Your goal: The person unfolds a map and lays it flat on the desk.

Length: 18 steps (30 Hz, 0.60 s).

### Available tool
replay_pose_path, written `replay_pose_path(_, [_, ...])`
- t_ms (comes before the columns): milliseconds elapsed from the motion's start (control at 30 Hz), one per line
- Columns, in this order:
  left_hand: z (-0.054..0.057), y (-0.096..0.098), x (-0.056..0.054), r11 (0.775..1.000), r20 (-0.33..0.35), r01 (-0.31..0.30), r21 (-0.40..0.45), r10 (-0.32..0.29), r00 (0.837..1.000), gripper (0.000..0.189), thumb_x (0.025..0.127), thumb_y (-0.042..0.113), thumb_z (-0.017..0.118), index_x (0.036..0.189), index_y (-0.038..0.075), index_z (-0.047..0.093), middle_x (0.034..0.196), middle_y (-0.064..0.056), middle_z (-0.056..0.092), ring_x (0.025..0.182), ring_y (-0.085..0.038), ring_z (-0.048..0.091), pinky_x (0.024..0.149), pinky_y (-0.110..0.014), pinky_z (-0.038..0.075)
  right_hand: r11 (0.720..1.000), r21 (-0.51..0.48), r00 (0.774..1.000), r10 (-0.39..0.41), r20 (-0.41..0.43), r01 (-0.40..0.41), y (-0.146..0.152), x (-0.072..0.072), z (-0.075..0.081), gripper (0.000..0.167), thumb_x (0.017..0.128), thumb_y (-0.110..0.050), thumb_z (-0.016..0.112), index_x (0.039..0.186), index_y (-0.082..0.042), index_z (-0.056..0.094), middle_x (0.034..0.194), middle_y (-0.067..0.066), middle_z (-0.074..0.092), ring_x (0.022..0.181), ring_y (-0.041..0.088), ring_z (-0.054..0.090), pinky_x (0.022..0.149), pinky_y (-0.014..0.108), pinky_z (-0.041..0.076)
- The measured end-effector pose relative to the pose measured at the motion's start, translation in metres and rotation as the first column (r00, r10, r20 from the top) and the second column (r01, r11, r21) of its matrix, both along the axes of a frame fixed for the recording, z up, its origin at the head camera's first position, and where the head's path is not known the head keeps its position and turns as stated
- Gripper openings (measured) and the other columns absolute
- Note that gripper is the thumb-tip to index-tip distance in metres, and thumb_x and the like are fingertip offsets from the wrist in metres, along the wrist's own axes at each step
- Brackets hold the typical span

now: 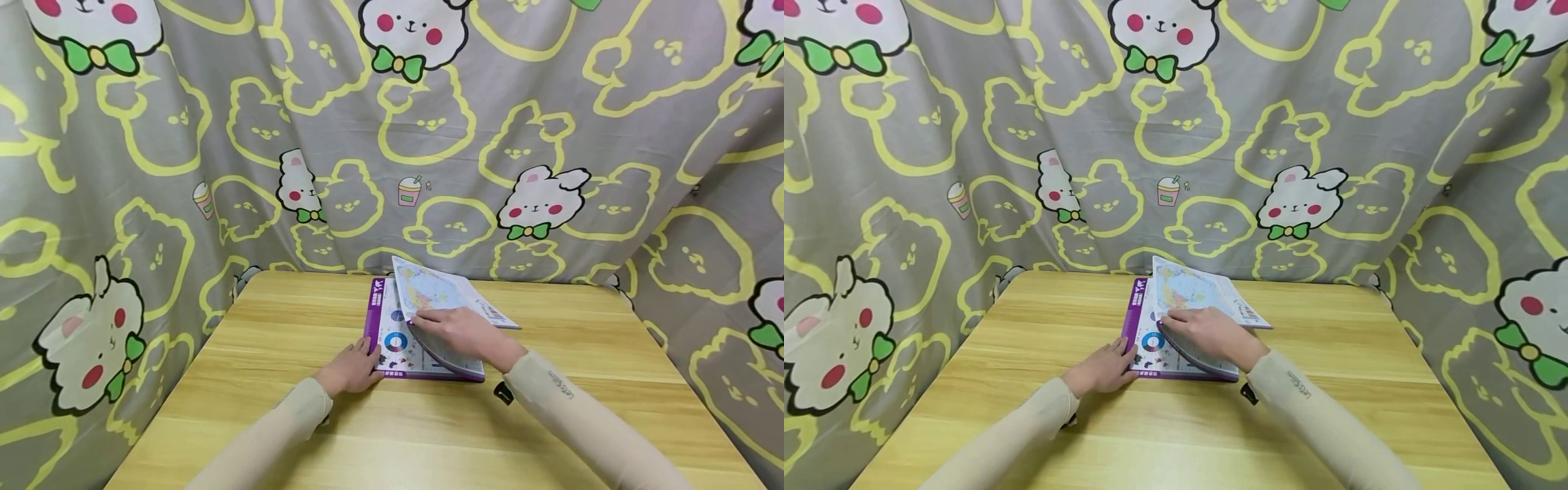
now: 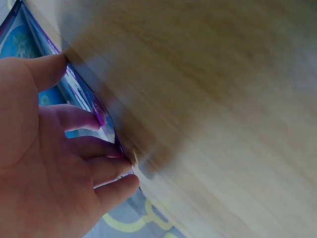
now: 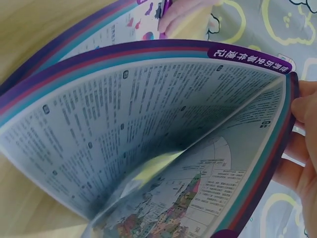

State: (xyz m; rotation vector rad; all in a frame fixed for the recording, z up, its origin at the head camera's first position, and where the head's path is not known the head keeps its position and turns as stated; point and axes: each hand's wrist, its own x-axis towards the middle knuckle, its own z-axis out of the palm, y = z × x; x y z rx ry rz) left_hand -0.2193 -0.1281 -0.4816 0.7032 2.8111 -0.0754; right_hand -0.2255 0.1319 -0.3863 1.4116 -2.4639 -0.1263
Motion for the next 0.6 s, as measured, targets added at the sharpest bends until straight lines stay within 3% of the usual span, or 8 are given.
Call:
replay_pose_path(400, [-0.002, -0.01, 0.001, 0.998, 0.018, -0.038, 0.044, 0.037, 0.999, 0.069, 0.096, 0.048, 0.046, 0.144, 0.0, 0.037, 0.149, -0.027, 0.026, 0.138, -0.038, 0.024, 0.11, -0.047, 0.025, 0.996, -0.077, 0.996, 0.037, -0.086, -0.044, 0.022, 0.001, 0.006, 0.055, 0.082, 0.004, 0.066, 0.133, -0.013, 0.056, 0.131, 0.009, 0.056, 0.111, 0.025, 0.059, 0.079, 0.038, 0.054])
replay_pose_path(600, [0.0, -0.014, 0.002, 0.997, 0.039, -0.063, 0.043, 0.061, 0.997, 0.07, 0.096, 0.049, 0.045, 0.145, 0.0, 0.034, 0.15, -0.027, 0.024, 0.139, -0.037, 0.022, 0.11, -0.047, 0.025, 0.99, -0.138, 0.997, 0.031, -0.077, -0.041, 0.033, 0.004, 0.008, 0.058, 0.08, 0.007, 0.068, 0.133, -0.014, 0.057, 0.132, 0.007, 0.055, 0.112, 0.025, 0.058, 0.079, 0.04, 0.054])
